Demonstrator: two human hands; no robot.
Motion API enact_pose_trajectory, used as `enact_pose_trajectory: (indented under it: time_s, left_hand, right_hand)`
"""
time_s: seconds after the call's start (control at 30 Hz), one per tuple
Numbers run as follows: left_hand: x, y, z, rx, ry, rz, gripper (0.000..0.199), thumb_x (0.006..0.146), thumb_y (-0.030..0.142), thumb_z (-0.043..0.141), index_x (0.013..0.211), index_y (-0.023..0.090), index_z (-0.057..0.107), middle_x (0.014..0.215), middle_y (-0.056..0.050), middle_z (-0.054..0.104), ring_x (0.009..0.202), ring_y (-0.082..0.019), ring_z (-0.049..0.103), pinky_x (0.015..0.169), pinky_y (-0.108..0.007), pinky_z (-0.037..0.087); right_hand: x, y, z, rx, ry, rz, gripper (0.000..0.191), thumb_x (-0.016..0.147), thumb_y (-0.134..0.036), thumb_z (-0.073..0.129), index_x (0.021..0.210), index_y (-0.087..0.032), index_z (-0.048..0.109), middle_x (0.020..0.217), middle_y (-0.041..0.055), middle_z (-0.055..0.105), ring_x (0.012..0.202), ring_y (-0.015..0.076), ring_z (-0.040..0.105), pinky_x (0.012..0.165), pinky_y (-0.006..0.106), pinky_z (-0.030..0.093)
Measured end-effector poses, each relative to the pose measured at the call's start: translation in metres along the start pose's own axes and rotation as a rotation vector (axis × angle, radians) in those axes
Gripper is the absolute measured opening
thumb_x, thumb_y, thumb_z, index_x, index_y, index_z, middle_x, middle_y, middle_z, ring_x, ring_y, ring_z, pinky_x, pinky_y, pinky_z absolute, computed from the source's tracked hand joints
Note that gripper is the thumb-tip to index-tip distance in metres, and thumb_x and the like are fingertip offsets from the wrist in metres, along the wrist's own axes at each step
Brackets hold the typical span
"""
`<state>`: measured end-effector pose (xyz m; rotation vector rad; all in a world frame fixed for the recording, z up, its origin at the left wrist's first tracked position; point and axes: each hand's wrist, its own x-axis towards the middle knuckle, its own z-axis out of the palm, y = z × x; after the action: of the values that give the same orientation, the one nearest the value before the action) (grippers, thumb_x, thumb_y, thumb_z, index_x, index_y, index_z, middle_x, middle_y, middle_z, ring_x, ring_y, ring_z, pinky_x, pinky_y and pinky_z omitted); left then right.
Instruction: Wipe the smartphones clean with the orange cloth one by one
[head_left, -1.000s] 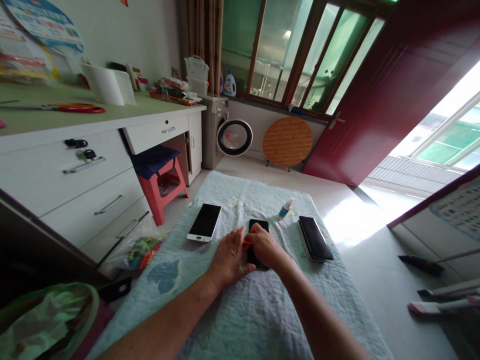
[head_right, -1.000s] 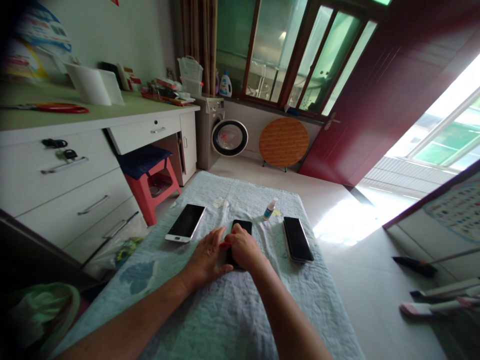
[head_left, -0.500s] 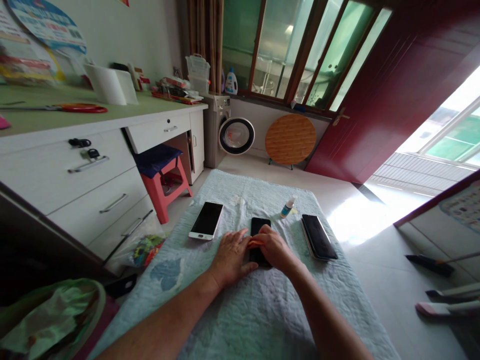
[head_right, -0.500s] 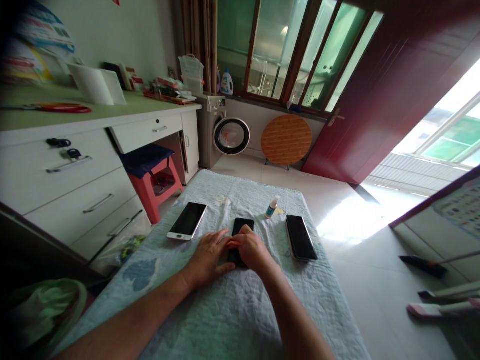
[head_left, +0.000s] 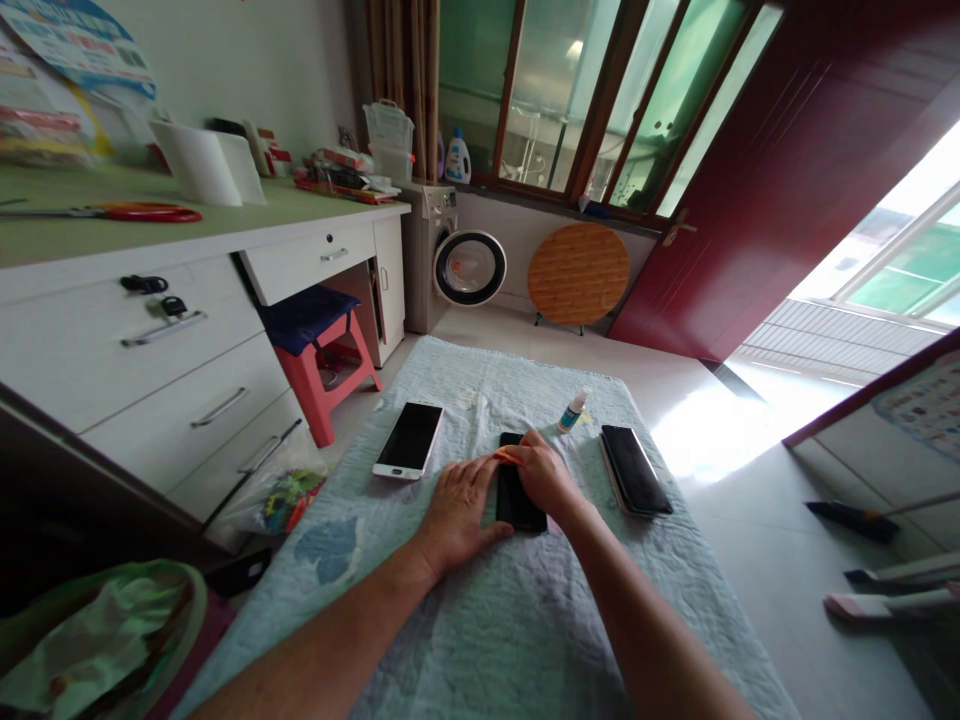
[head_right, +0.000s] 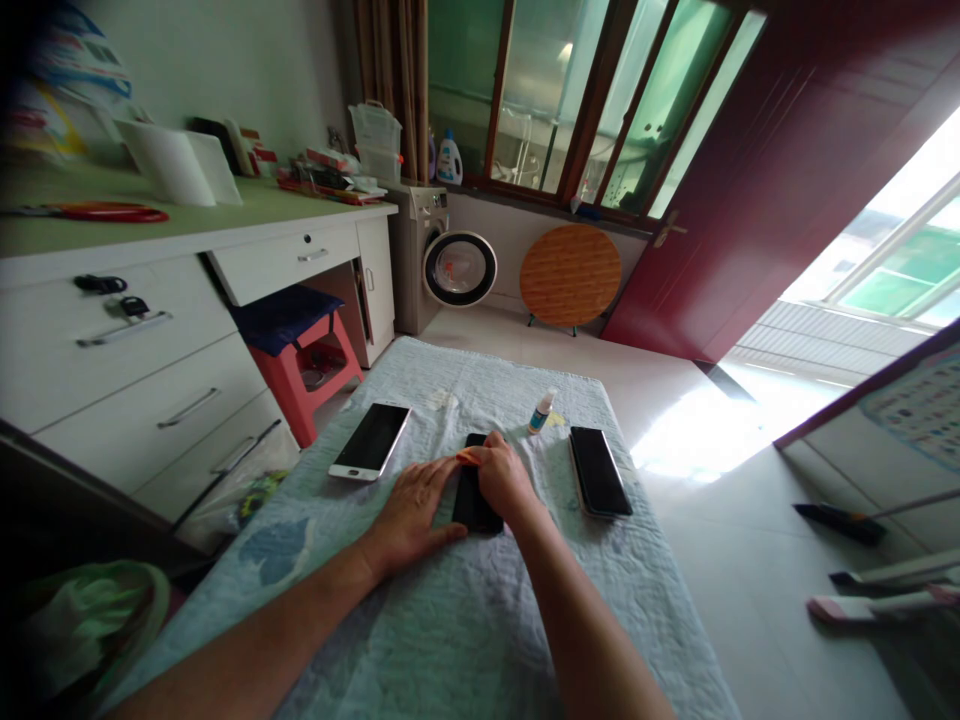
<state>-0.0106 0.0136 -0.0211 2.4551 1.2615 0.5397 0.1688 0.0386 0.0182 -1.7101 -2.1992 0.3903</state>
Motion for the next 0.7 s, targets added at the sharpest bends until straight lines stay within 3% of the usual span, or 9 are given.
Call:
enact_pose_trajectory:
  time_s: [0.1,0.27,0.4,0.5,0.7]
  left_hand:
    - [0.0,-0.004,0.005,-0.02,0.015,0.014,0.087,0.077,0.063,0.065,0.144,0.018,0.033,0.146,-0.018,0.043,0.134,-0.036,0.04,0.112,-0.055,0.025]
    - [0.002,-0.005,0.008,-0.062,0.066,0.016,0.095,0.075,0.061,0.067,0.148,0.019,0.025,0.145,-0.019,0.045,0.131,-0.037,0.043,0.109,-0.058,0.027]
    - [0.003,-0.002,0.003,-0.034,-0.001,0.035,0.076,0.077,0.063,0.065,0.136,0.02,0.047,0.145,-0.015,0.047,0.129,-0.035,0.045,0.111,-0.056,0.026]
    - [0.003,0.0,-0.003,-0.016,-0.043,0.058,0.063,0.081,0.06,0.064,0.13,0.021,0.055,0.143,-0.011,0.051,0.129,-0.033,0.045,0.113,-0.053,0.025]
    - [0.002,0.002,-0.008,-0.033,-0.034,0.077,0.069,0.082,0.064,0.059,0.135,0.021,0.051,0.142,-0.011,0.052,0.128,-0.033,0.044,0.112,-0.055,0.024]
  right_hand:
    - [-0.019,-0.008,-0.002,0.017,-0.062,-0.058,0.028,0.094,-0.018,0.046,0.091,-0.023,0.073,0.087,0.0011,0.051,0.07,0.0097,0.049,0.066,0.02,0.036]
    - [-0.044,-0.018,-0.009,0.121,-0.219,-0.146,0.024,0.091,-0.02,0.053,0.092,-0.027,0.075,0.085,-0.0006,0.048,0.069,0.0087,0.048,0.067,0.019,0.037]
    - [-0.053,-0.014,-0.018,0.233,-0.295,-0.159,0.026,0.092,-0.02,0.052,0.093,-0.029,0.077,0.085,-0.0005,0.049,0.074,0.0092,0.051,0.073,0.019,0.04]
    - [-0.052,-0.002,-0.018,0.243,-0.217,-0.097,0.032,0.091,-0.016,0.05,0.104,-0.032,0.075,0.086,-0.0001,0.051,0.076,0.0098,0.052,0.075,0.02,0.04]
    - [-0.034,0.017,-0.003,0.171,0.05,0.03,0.032,0.094,-0.019,0.047,0.113,-0.028,0.072,0.088,0.0019,0.051,0.081,0.0126,0.053,0.076,0.022,0.041]
